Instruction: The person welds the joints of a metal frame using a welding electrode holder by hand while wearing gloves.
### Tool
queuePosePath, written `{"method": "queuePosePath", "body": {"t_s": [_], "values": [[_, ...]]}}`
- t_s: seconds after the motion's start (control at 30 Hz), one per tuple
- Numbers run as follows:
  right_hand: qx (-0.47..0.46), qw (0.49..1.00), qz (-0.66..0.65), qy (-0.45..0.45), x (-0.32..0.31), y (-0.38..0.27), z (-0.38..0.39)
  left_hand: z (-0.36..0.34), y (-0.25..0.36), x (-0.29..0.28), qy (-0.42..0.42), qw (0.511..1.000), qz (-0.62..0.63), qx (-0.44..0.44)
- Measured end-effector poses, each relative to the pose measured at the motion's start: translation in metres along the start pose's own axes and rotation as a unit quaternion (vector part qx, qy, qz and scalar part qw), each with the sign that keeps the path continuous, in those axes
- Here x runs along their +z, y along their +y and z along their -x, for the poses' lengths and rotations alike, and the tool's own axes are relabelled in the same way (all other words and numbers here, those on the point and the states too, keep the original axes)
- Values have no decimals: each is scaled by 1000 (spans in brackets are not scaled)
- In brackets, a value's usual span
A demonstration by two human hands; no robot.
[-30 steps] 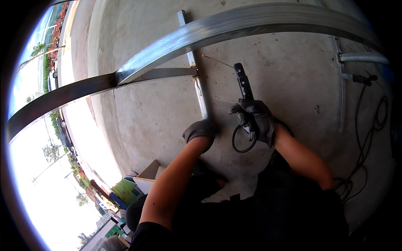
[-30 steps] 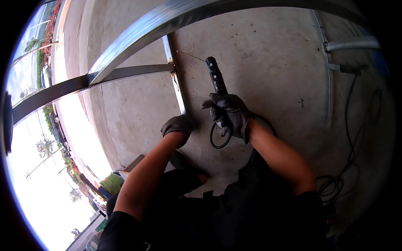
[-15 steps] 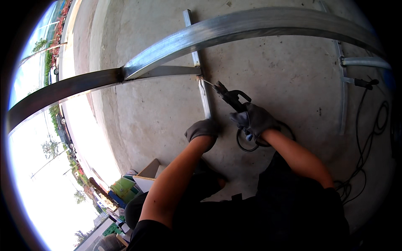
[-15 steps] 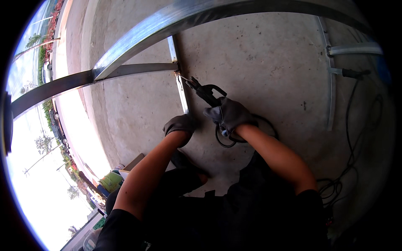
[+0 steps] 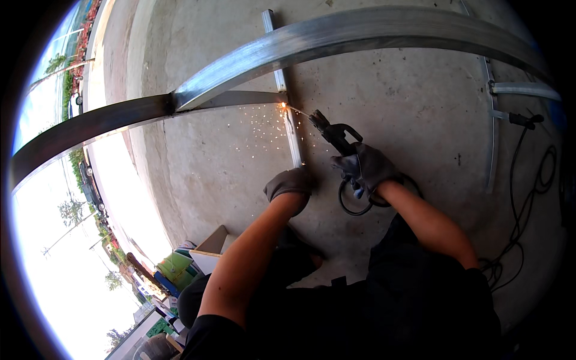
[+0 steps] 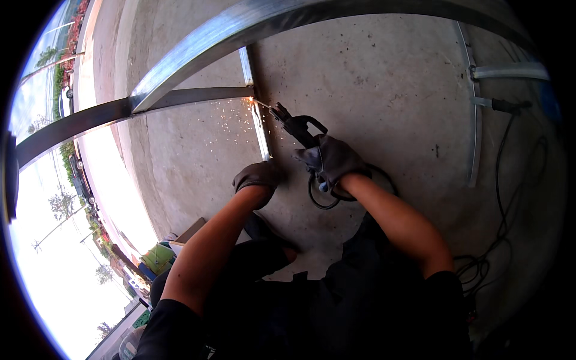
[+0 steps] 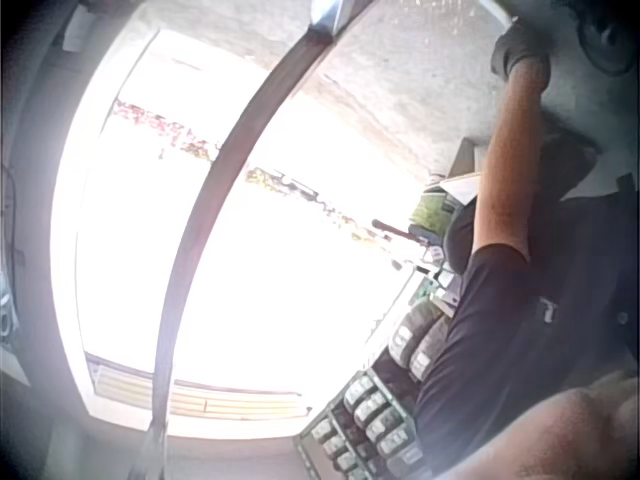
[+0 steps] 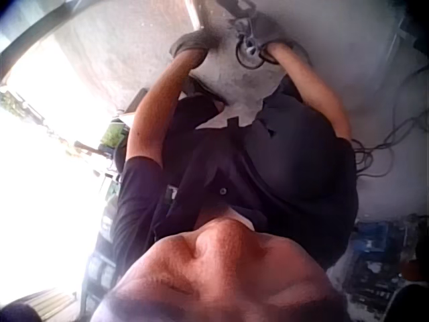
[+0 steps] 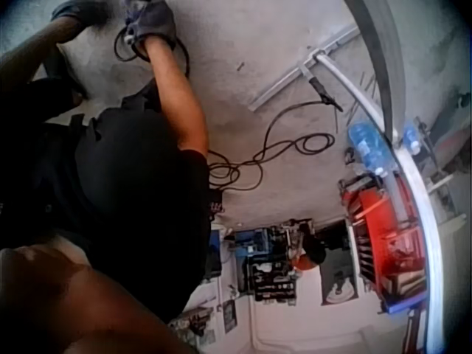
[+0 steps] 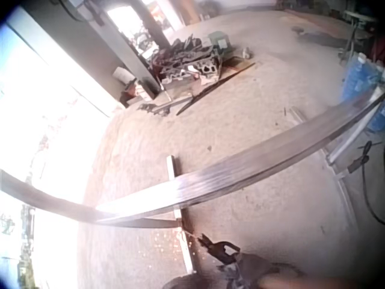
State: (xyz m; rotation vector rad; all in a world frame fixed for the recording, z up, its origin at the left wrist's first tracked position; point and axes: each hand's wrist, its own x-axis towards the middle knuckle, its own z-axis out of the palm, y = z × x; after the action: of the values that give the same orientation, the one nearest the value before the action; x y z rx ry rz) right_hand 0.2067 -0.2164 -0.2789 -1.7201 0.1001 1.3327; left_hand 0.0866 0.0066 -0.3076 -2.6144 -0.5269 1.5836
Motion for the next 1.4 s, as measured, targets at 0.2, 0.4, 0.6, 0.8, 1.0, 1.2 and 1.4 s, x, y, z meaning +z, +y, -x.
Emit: {"method": "queuePosePath", "body": {"t_s": [0.2,0.4,0.6,0.8,1.0,1.2,1.4], "values": [[-16,999,45,-12,-2,8,-4,2,3,-7,-11,998,51,-22],[-140,943,301,-30,-3,-13,30,29,15,-38,-26,985,150,-80],[-94,979,176,42,-1,2,15,10,12,-22,-37,996,60,-51],[-50,985,162,28,-6,-3,8,-2,-1,1,-13,996,77,-36],[-44,982,179,49,-2,8,-3,5,5,-11,-21,995,78,-62],[-39,982,176,52,-7,12,0,14,12,-24,-27,997,63,-27],[-35,984,164,58,-6,8,1,-9,-5,8,-18,1000,24,-4]]}}
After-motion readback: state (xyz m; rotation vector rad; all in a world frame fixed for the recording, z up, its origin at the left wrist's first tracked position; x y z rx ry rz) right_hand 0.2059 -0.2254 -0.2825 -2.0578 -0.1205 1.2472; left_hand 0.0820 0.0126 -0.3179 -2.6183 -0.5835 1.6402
